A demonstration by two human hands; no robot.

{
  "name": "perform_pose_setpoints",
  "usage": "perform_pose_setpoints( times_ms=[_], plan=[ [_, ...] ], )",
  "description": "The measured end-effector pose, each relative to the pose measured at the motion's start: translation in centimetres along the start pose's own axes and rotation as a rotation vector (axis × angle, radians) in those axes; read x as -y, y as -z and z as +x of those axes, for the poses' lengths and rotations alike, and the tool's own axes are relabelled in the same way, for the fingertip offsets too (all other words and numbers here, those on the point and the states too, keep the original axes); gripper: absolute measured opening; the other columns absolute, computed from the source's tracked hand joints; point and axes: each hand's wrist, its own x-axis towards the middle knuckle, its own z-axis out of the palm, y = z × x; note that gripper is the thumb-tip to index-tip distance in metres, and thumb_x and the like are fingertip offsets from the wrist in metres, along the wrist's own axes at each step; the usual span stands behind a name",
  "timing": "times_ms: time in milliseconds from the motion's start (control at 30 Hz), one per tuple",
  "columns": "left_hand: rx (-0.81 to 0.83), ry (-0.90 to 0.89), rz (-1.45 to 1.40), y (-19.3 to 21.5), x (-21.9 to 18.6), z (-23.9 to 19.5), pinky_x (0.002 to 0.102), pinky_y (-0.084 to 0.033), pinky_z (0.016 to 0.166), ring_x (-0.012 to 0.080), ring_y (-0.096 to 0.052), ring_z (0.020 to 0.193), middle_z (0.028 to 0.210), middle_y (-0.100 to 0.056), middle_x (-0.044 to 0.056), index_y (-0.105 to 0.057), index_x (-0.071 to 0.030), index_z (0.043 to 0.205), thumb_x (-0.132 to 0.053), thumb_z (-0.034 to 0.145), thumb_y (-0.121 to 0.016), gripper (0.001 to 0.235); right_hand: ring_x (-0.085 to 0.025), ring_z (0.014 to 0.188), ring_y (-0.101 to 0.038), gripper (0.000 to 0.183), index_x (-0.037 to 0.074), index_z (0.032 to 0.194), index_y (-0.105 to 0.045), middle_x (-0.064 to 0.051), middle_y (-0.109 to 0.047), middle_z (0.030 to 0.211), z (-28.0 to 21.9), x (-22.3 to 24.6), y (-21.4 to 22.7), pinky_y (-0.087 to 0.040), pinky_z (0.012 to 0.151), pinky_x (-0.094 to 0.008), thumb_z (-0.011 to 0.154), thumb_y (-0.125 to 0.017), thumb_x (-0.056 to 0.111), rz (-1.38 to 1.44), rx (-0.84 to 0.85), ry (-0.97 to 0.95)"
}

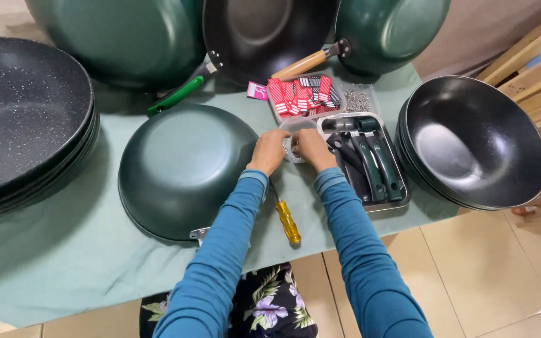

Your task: The person is attaching a handle to a green frying pan. They first align the handle with the pan's mounting point, then pick up a screw from a small container, and finally use a screwdriver to tighten the screw, securing the handle.

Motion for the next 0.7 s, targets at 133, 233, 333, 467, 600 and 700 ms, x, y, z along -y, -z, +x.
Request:
perform_pose_setpoints(
  times_ms=[133,233,333,467,600,700],
  plan=[
    [0.0,0.013,-0.004,-0.4,0.5,0.4,0.046,-0.057,0.098,0.0318,-0.068,0.115,0.116,-0.072,0.008,-0.07,-0.016,0.125,0.007,0.085,-0.066,0.046,-0.038,0.096,-0.074,0.018,0.016,0.093,-0.082,-0.016,-0.077,0.087,0.6,0.7,-0.6,-0.059,0.088,-0.049,0.078,-0.084,0.025,-0.002,0.01,0.026],
    [-0.023,0.007,-0.03,0.1,-0.4,0.1,0.044,-0.058,0.095,0.0309,-0.069,0.112,0.114,-0.072,0.007,-0.07,-0.015,0.124,0.009,0.086,-0.063,0.046,-0.044,0.096,-0.073,0.014,0.012,0.093,-0.082,-0.021,-0.077,0.091,-0.1,1.8,0.8,-0.06,0.087,-0.053,0.083,-0.074,0.018,-0.001,0.042,0.02],
    [0.001,0.01,-0.075,1.8,-2.1,-0.6,0.046,-0.059,0.094,0.0337,-0.07,0.111,0.114,-0.072,0.012,-0.07,-0.01,0.124,0.01,0.088,-0.06,0.043,-0.043,0.095,-0.074,0.016,0.007,0.09,-0.081,-0.022,-0.077,0.089,0.2,2.0,0.8,-0.06,0.085,-0.054,0.08,-0.076,0.018,-0.056,0.059,-0.01],
    [0.007,0.009,-0.055,1.9,-2.1,-0.6,0.047,-0.06,0.093,0.0346,-0.07,0.11,0.114,-0.072,0.013,-0.07,-0.009,0.125,0.01,0.089,-0.06,0.042,-0.048,0.095,-0.073,0.02,0.002,0.091,-0.079,-0.027,-0.075,0.088,0.2,1.8,1.1,-0.06,0.083,-0.057,0.084,-0.073,0.02,-0.01,0.059,-0.029],
    [0.017,0.03,-0.09,2.4,-2.8,-0.9,0.048,-0.06,0.091,0.0356,-0.071,0.108,0.112,-0.073,0.015,-0.07,-0.006,0.124,0.01,0.091,-0.057,0.039,-0.05,0.095,-0.073,0.02,0.0,0.091,-0.079,-0.03,-0.075,0.089,-0.3,2.5,1.5,-0.06,0.082,-0.055,0.085,-0.07,0.017,0.035,0.061,-0.033],
    [0.009,0.012,-0.112,3.0,-3.2,-1.3,0.046,-0.06,0.091,0.0352,-0.071,0.108,0.113,-0.073,0.016,-0.07,-0.005,0.124,0.006,0.097,-0.052,0.034,-0.052,0.096,-0.071,0.025,-0.003,0.092,-0.078,-0.033,-0.073,0.091,-0.5,2.9,1.8,-0.06,0.083,-0.058,0.08,-0.075,0.019,0.009,0.073,-0.016]
  ],
)
